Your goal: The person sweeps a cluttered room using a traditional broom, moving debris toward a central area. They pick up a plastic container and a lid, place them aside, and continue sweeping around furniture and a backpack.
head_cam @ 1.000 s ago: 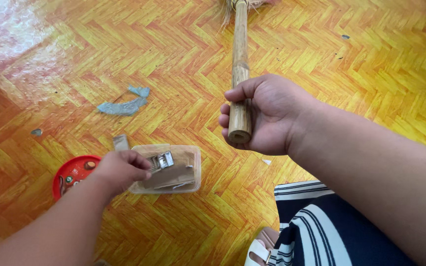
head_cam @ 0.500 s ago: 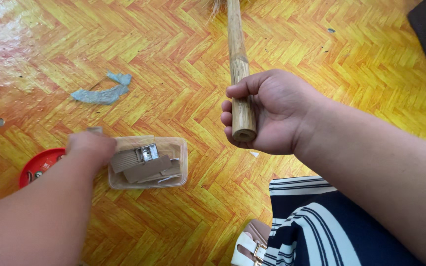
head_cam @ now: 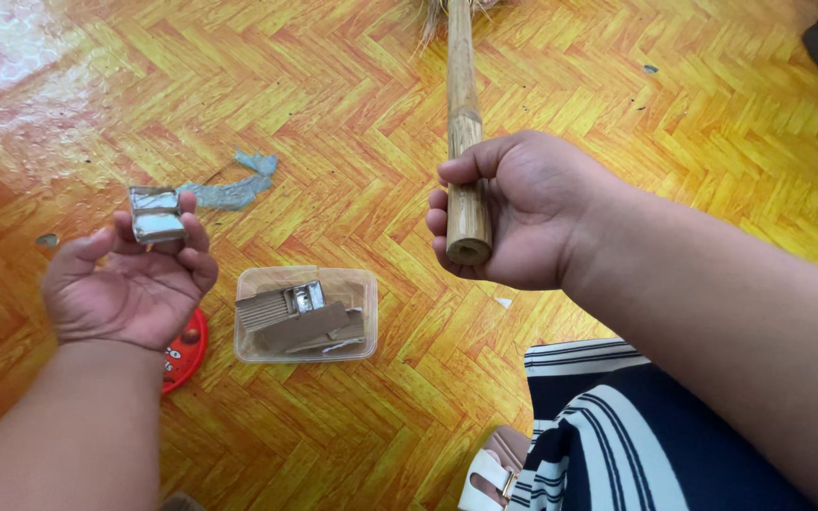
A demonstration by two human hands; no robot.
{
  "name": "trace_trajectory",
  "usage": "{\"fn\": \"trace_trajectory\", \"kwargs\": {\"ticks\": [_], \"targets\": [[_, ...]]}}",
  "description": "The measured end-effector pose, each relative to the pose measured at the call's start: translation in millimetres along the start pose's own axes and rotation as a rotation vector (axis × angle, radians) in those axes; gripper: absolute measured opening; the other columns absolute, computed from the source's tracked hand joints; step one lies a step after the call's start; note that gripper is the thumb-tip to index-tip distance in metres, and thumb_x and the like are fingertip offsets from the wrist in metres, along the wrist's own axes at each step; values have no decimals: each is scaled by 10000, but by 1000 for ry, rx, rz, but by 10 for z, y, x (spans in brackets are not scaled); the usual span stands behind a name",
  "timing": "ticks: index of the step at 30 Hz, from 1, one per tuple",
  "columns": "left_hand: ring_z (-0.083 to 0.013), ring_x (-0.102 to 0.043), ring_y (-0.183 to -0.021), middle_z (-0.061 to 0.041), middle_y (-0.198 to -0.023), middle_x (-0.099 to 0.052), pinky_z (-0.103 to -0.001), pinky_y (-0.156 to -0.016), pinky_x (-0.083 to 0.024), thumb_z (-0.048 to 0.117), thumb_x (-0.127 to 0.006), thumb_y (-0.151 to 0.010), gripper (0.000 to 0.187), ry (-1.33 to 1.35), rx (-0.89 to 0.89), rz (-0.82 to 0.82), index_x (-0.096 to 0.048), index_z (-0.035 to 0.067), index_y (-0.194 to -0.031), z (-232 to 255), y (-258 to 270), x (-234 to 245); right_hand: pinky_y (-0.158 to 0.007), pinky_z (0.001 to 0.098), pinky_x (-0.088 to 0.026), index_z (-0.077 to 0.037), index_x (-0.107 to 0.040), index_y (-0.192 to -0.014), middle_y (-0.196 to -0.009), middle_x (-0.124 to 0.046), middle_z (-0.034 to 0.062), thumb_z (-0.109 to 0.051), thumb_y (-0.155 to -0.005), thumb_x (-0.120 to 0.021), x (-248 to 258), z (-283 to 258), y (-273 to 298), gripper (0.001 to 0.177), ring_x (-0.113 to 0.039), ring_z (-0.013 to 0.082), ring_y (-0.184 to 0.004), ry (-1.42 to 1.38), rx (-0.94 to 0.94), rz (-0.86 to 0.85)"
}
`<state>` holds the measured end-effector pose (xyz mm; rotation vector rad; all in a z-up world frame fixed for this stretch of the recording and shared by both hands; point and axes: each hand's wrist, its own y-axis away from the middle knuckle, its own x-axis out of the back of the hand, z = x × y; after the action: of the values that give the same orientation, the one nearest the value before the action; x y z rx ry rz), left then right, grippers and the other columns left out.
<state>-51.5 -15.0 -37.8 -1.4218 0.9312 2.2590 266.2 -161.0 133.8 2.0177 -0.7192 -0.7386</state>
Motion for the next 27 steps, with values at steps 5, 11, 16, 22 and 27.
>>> {"fn": "trace_trajectory", "kwargs": {"ticks": [5, 11, 16, 22, 27], "targets": [[-242, -647, -1134, -140, -1363, -657, -354, -870, -483, 210, -761, -864, 470, -138, 56, -82, -680, 48, -1298, -14, -32, -20, -678, 382, -567, -78, -522, -1016, -861, -590, 86, -147, -944, -557, -8, 14, -10, 106, -610, 210, -750, 5, 13, 25], [-144, -655, -935, -44, -1156, -706, -313, -767, -501, 161, -675, -895, 404, -435, 136, 143, -617, 41, -1277, 1, -110, 12, -681, 394, -570, -79, -522, -1020, -863, -586, 85, -150, -939, -547, -51, 3, -24, 110, -610, 216, -749, 10, 6, 6], [-139, -662, -934, -33, -1112, -715, -323, -772, -514, 145, -573, -917, 347, -603, 153, 260, -622, 47, -1247, -3, -173, -88, -698, 395, -571, -83, -516, -1041, -878, -578, 85, -145, -945, -549, -92, 1, -18, 119, -605, 217, -758, 0, -1, 11], [-145, -681, -984, 10, -1093, -718, -343, -786, -533, 134, -531, -899, 310, -655, 151, 298, -619, 109, -1195, 1, -166, -258, -701, 389, -580, -73, -518, -1072, -900, -583, 92, -144, -950, -546, -125, 9, 14, 144, -610, 211, -771, 21, 28, 47], [-136, -663, -988, 18, -1053, -705, -351, -810, -524, 69, -600, -925, 232, -730, 144, 333, -605, 153, -1142, -51, -236, -264, -667, 385, -564, -79, -513, -1017, -859, -583, 83, -150, -935, -546, -111, 16, 24, 113, -609, 212, -744, 10, 14, 18]]}}
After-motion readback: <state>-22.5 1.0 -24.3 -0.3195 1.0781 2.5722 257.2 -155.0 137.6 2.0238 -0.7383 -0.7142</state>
